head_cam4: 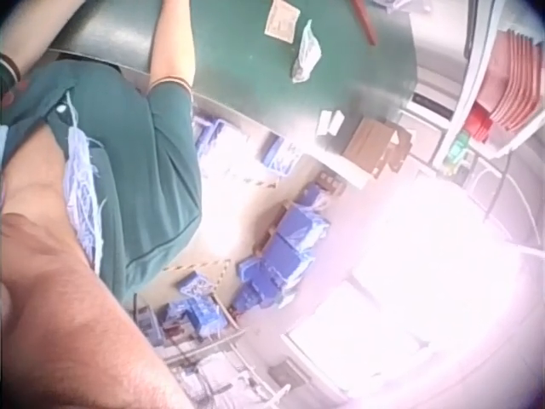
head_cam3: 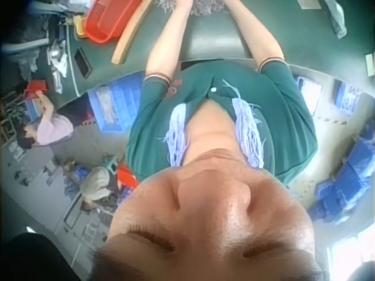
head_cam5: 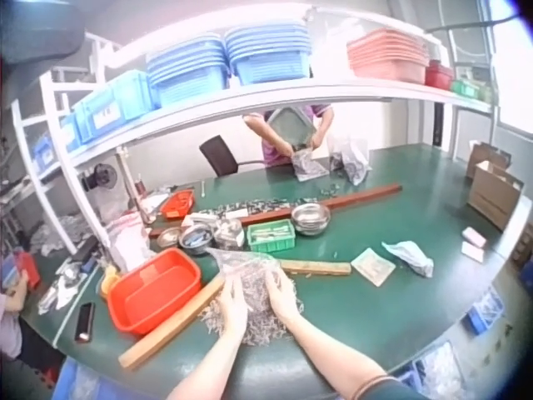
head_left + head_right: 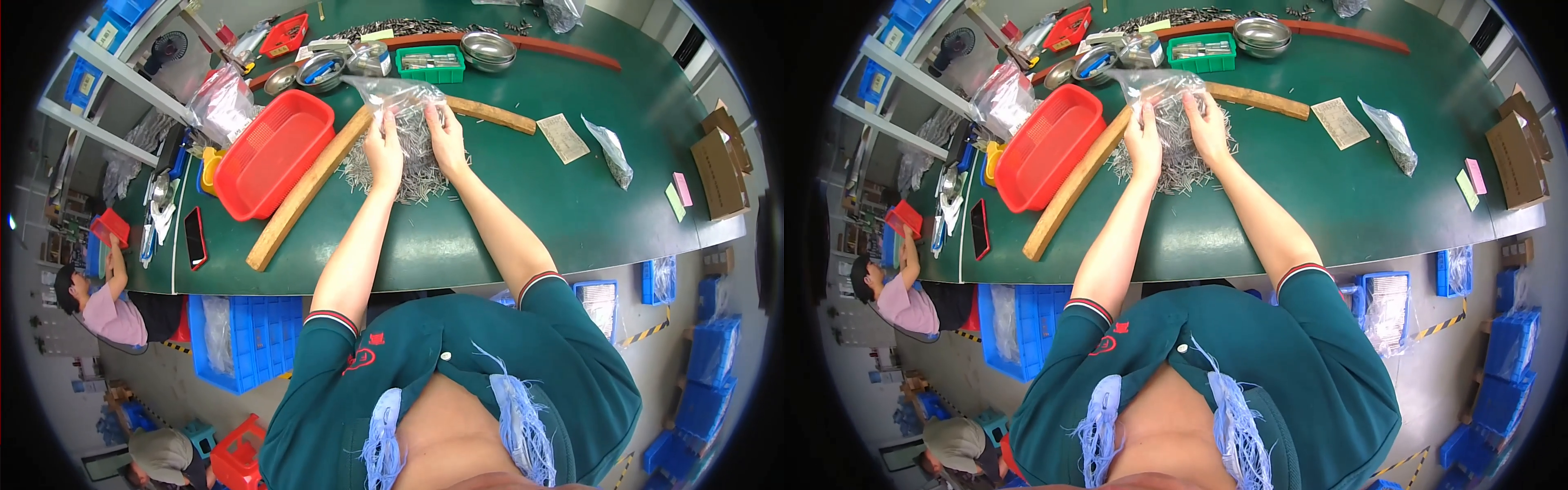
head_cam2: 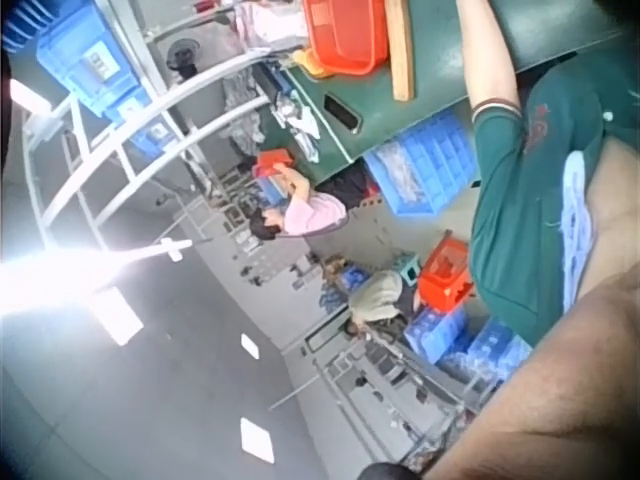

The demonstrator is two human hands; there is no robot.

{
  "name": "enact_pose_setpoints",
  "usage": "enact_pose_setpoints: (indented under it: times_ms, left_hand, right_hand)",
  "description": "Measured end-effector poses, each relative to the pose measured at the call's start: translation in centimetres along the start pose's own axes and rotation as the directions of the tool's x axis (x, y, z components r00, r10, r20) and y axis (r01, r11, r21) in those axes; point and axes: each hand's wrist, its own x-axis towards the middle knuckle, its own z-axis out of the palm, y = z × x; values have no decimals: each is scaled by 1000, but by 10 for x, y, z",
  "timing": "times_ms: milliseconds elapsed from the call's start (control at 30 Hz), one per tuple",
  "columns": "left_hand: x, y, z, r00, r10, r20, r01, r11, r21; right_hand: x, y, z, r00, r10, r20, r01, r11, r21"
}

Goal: The person is pouring out, inspecting, and sorting small metal components on a workbench in an assembly environment.

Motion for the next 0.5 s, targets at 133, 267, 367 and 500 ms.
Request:
enact_pose_setpoints:
  times_ms: [133,267,367,500]
  left_hand:
    - [-12,8,-2,998,59,37,-61,997,56]
    - [-16,19,0,991,131,23,-132,991,18]
    - [-15,28,2,977,215,0,-214,971,105]
    - [-7,34,2,949,309,62,-314,946,85]
  right_hand:
    - [-8,3,1,997,-20,-71,22,999,38]
    - [-9,-5,5,990,-47,-131,64,990,128]
    - [-8,-17,5,987,-32,-155,59,983,176]
    - [0,-13,-2,996,-31,-79,47,977,207]
